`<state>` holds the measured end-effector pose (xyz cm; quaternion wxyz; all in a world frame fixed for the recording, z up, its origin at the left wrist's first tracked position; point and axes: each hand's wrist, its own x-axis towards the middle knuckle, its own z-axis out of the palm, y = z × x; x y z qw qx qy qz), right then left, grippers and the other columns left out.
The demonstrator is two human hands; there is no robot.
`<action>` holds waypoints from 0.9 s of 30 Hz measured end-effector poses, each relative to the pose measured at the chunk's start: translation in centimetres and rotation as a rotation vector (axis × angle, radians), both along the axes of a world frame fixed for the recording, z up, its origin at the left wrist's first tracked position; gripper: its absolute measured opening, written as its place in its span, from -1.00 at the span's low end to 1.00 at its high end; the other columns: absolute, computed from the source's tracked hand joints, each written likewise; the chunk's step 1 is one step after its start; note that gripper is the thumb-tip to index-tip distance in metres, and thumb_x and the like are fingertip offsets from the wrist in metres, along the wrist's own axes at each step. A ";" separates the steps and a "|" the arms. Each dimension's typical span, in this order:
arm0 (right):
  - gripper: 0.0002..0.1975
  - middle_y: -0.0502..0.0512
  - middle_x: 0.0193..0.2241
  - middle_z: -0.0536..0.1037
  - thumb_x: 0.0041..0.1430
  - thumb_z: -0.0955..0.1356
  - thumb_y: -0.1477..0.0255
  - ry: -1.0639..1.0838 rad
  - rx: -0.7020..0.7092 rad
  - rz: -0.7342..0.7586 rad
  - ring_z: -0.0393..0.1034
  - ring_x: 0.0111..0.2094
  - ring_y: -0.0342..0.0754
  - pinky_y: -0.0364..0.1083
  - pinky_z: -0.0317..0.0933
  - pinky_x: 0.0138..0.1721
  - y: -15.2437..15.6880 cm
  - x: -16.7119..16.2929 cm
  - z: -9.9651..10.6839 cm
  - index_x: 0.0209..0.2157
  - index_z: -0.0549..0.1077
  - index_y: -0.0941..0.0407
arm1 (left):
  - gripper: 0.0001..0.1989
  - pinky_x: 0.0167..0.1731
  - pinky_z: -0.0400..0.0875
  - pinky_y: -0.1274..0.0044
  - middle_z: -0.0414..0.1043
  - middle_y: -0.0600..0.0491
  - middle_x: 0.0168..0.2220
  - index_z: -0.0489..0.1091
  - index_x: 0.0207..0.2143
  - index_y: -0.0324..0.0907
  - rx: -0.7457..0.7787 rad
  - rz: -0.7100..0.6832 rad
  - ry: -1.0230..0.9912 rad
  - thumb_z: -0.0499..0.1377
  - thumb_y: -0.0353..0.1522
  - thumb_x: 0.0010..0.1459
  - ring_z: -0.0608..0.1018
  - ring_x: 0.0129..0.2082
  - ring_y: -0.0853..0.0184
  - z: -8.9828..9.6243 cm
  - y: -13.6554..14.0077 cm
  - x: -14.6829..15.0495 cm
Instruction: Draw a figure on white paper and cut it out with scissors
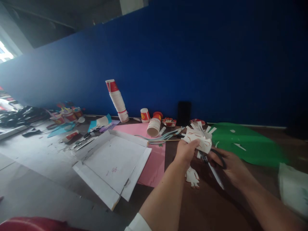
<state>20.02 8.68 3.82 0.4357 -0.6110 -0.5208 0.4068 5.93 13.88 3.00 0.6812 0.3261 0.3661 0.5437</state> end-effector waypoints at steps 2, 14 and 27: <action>-0.45 0.06 -0.55 0.59 -0.22 0.52 0.01 0.018 -0.022 -0.021 0.39 -0.57 -0.01 -0.08 0.28 -0.59 0.0 0.0 0.0 -0.24 0.67 0.10 | -0.89 -0.34 0.46 0.54 0.52 0.02 -0.48 0.56 -0.41 -0.25 -0.006 -0.001 0.003 0.36 -0.39 -0.05 0.55 -0.46 0.35 0.1 0.0 0.0; -0.39 0.04 -0.56 0.61 -0.12 0.51 0.09 0.008 -0.027 0.004 0.42 -0.62 0.03 -0.06 0.30 -0.63 0.6 0.9 -1.9 -0.02 0.65 0.09 | -0.84 -0.42 0.37 0.55 0.45 0.06 -0.54 0.52 -0.45 -0.23 -0.001 -0.008 0.048 0.39 -0.34 -0.05 0.46 -0.52 0.37 0.6 -0.2 -0.2; -0.40 0.08 -0.49 0.66 -0.19 0.53 0.14 0.024 -0.012 -0.030 0.47 -0.55 0.07 -0.06 0.32 -0.58 0.8 0.6 -2.0 -0.08 0.66 0.12 | -0.81 -0.35 0.36 0.51 0.47 0.03 -0.52 0.49 -0.47 -0.21 0.088 -0.122 0.144 0.41 -0.32 -0.10 0.46 -0.48 0.35 0.6 -0.5 -0.8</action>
